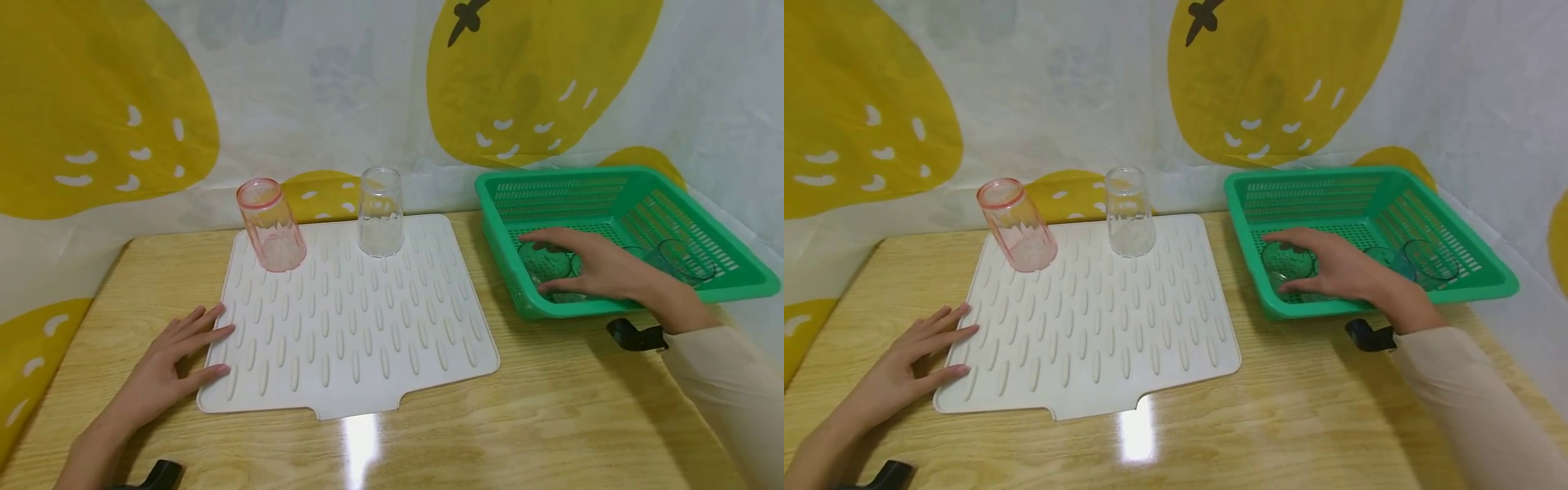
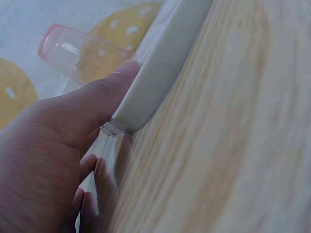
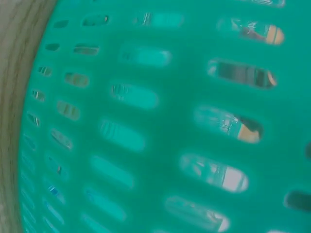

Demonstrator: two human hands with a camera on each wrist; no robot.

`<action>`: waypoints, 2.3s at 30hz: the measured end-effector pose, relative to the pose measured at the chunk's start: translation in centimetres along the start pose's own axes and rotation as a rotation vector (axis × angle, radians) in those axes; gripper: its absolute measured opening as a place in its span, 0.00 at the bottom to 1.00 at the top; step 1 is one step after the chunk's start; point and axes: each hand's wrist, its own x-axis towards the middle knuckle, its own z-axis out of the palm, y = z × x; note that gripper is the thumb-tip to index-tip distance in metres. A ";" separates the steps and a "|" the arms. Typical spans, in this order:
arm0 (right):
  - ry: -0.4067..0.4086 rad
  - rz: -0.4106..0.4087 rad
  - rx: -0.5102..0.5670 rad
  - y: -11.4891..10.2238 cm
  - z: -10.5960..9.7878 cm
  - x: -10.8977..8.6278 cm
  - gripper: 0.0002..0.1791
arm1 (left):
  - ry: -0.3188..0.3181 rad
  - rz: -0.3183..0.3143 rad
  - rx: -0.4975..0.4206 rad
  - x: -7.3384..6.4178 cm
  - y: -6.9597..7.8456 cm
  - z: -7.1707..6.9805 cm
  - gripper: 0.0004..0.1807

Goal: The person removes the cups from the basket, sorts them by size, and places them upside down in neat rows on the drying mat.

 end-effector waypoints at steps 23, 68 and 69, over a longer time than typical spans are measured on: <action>0.148 -0.058 0.047 -1.1 -2.7 -0.2 0.46 | 0.096 0.076 0.049 0.6 1.2 -0.4 0.31; 0.432 -0.324 0.421 -8.8 1.8 2.1 0.40 | 0.401 0.575 -0.596 7.7 14.0 2.8 0.24; 0.433 -0.335 0.429 -9.1 2.0 2.3 0.40 | 0.396 0.569 -0.589 7.8 14.2 2.9 0.24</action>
